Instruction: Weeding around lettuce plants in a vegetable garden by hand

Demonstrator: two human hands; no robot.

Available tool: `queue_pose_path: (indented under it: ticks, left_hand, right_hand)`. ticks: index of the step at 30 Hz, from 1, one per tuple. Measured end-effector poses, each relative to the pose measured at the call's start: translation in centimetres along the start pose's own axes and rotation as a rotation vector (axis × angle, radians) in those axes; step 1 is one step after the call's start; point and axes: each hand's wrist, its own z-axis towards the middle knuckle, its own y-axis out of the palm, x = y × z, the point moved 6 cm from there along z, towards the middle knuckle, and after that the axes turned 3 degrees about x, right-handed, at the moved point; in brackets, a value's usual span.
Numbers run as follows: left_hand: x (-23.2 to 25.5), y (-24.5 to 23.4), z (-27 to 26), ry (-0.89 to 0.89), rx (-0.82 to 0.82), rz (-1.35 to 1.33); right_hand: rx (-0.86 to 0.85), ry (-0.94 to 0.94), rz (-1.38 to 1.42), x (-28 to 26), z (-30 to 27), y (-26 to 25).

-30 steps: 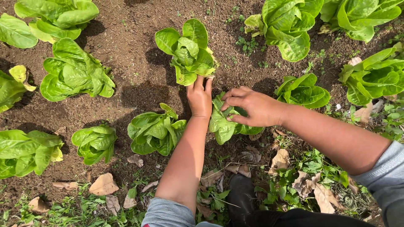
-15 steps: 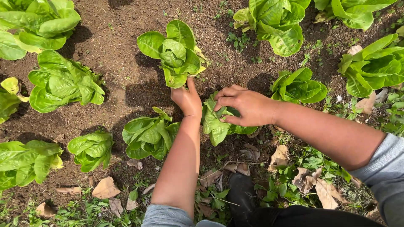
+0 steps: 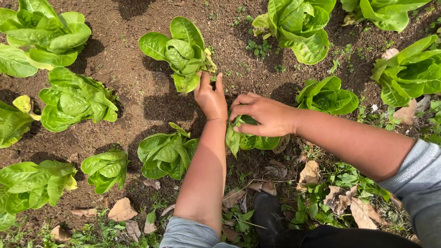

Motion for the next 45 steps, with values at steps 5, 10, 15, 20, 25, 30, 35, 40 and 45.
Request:
queue_pose_path:
  ticks: [5,10,15,20,25,30,35,40,45]
  left_hand:
    - [2.6,-0.2,1.2,0.066,-0.031,0.276]
    - [-1.9,1.4,0.8,0.023,-0.055,0.191]
    - [-7.9,1.4,-0.2,-0.088,0.066,0.040]
    - [-6.7,-1.6,-0.1,-0.091,0.091,0.056]
    - [-6.0,-3.8,-1.8,-0.226,0.024,0.016]
    - [-1.3,-4.4,-1.0,0.083,0.024,0.005]
    - [-1.9,0.0,-0.5,0.202,-0.279,0.158]
    - [0.3,-0.5,0.7,0.259,-0.366,0.342]
    - [-2.6,0.1,-1.2,0.316,-0.365,0.409]
  right_hand:
    - [0.022,-0.021,0.093,0.0,0.4,-0.9]
    - [0.371,0.009,0.228,3.9,3.0,-4.1]
    - [0.739,-0.120,-0.038,7.7,9.2,-6.2]
    - [0.555,-0.191,-0.779,6.8,14.4,-4.3]
    - [0.450,-0.113,-0.642,7.5,14.5,-5.7]
    - [0.243,-0.067,-0.256,7.3,10.8,-6.4]
    - [0.392,-0.148,-0.584,10.3,9.8,-1.6]
    - [0.377,-0.110,-0.511,9.3,8.7,-3.4]
    - [0.264,0.073,-0.223,8.0,6.2,-5.5]
